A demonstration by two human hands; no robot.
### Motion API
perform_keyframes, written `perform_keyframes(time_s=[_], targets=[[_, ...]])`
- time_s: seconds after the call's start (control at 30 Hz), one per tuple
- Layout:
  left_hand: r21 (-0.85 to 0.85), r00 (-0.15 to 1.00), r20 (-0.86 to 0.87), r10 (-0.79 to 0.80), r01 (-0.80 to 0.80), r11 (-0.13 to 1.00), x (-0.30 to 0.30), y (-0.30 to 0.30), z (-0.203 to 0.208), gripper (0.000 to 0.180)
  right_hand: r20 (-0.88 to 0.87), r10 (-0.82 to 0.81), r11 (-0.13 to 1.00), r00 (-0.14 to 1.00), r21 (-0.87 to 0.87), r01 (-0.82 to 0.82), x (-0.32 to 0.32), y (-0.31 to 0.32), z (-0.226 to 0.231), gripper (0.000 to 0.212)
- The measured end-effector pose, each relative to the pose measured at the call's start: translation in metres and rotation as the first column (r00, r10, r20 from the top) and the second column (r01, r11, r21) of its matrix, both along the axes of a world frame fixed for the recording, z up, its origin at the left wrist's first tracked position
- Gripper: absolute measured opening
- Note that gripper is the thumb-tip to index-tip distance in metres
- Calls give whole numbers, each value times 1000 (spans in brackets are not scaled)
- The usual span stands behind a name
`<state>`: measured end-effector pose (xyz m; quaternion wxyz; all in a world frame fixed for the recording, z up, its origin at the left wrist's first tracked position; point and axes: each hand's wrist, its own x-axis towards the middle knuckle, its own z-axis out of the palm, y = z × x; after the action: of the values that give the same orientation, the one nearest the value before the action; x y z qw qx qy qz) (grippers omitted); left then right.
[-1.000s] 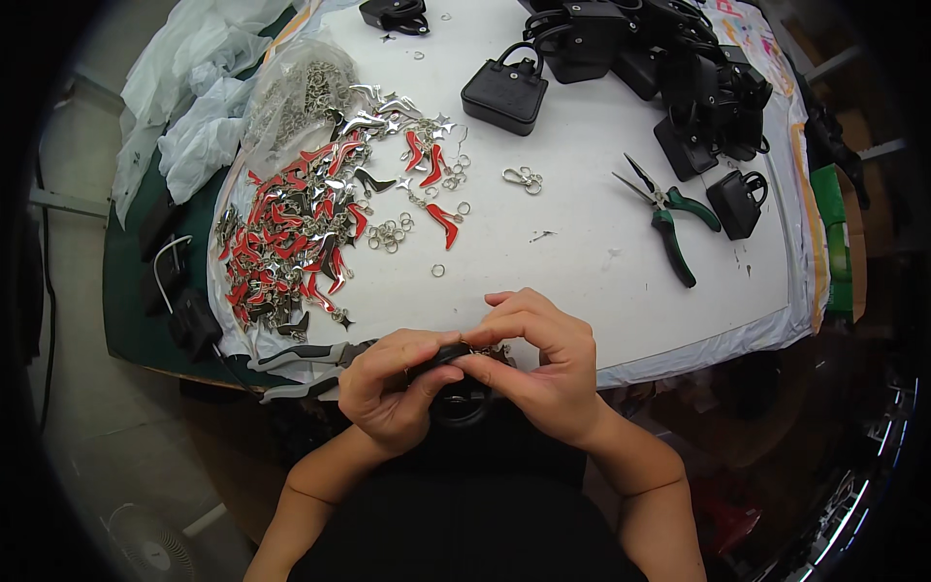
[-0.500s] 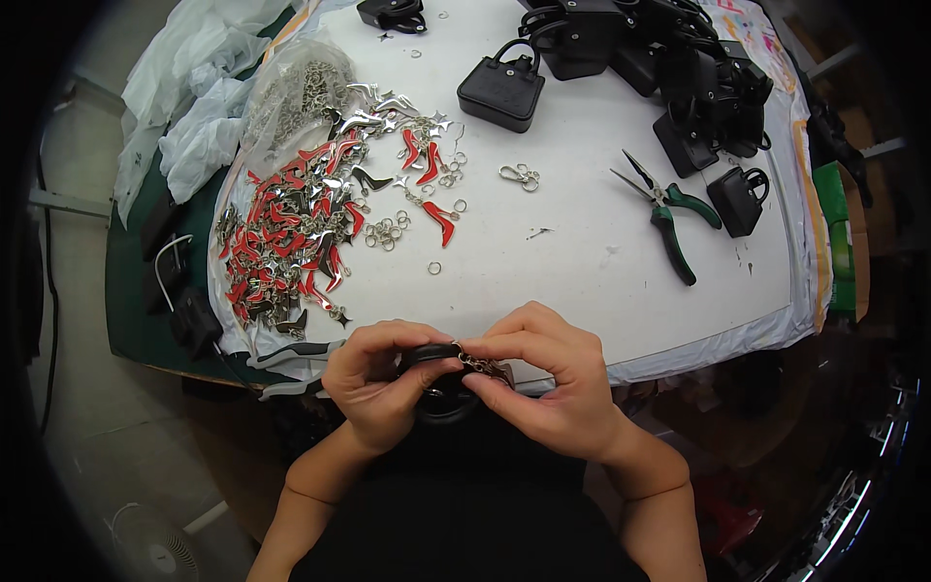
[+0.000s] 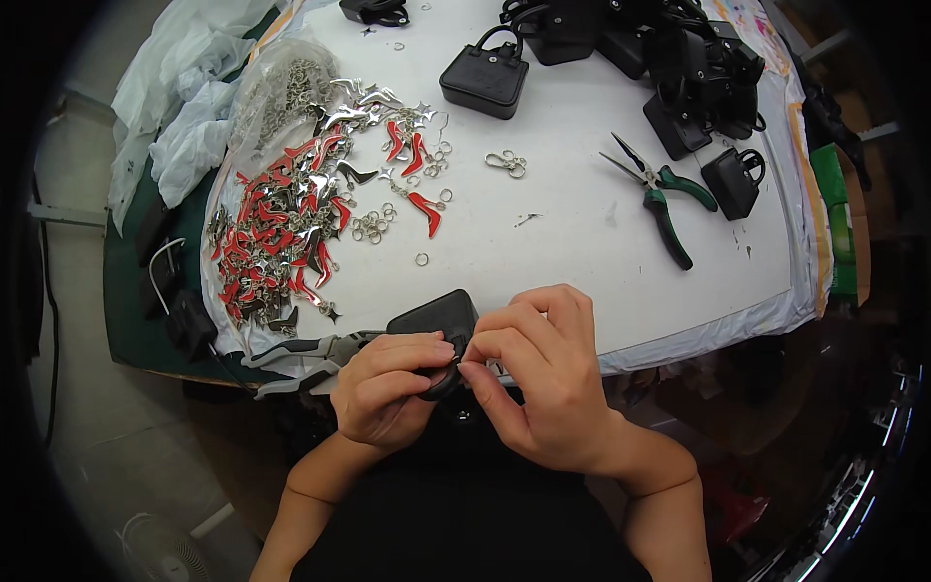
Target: The person attaches metal jump rings and decorative star charms to small black pouches using two pairs of pliers to open and close the rings.
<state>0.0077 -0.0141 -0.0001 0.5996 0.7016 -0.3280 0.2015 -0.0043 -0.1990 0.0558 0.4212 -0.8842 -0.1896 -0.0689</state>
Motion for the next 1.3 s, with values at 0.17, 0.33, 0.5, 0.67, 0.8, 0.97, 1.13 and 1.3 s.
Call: perform_keyframes(time_s=[0.17,0.33,0.5,0.67,0.8,0.97,1.13,1.3], targets=[[55,995,98,20,-26,998,-5,0,-8,34,-187,7,994,982,111,14,-5,-5,-3,15],[82,987,158,38,-51,995,-5,1,-11,35,24,-20,1000,1000,13,20,-3,-7,0,19],[103,991,126,37,-50,993,-8,1,-8,35,1,45,999,999,21,-45,-5,-6,-5,22],[173,999,27,33,-37,984,-10,29,17,42,2,96,995,995,-13,-96,-7,-7,0,24],[726,906,-80,416,-233,647,-23,93,26,46,51,122,988,991,-96,-117,-7,-11,5,24],[790,916,3,401,-248,560,-29,120,15,40,71,193,972,979,-154,-180,-3,-11,13,23],[757,950,80,303,-255,601,-23,135,12,35,43,237,954,971,-197,-225,-2,-13,20,23],[686,931,-249,268,-26,727,-13,118,50,33,46,244,954,969,-191,-231,-1,-8,20,23]])
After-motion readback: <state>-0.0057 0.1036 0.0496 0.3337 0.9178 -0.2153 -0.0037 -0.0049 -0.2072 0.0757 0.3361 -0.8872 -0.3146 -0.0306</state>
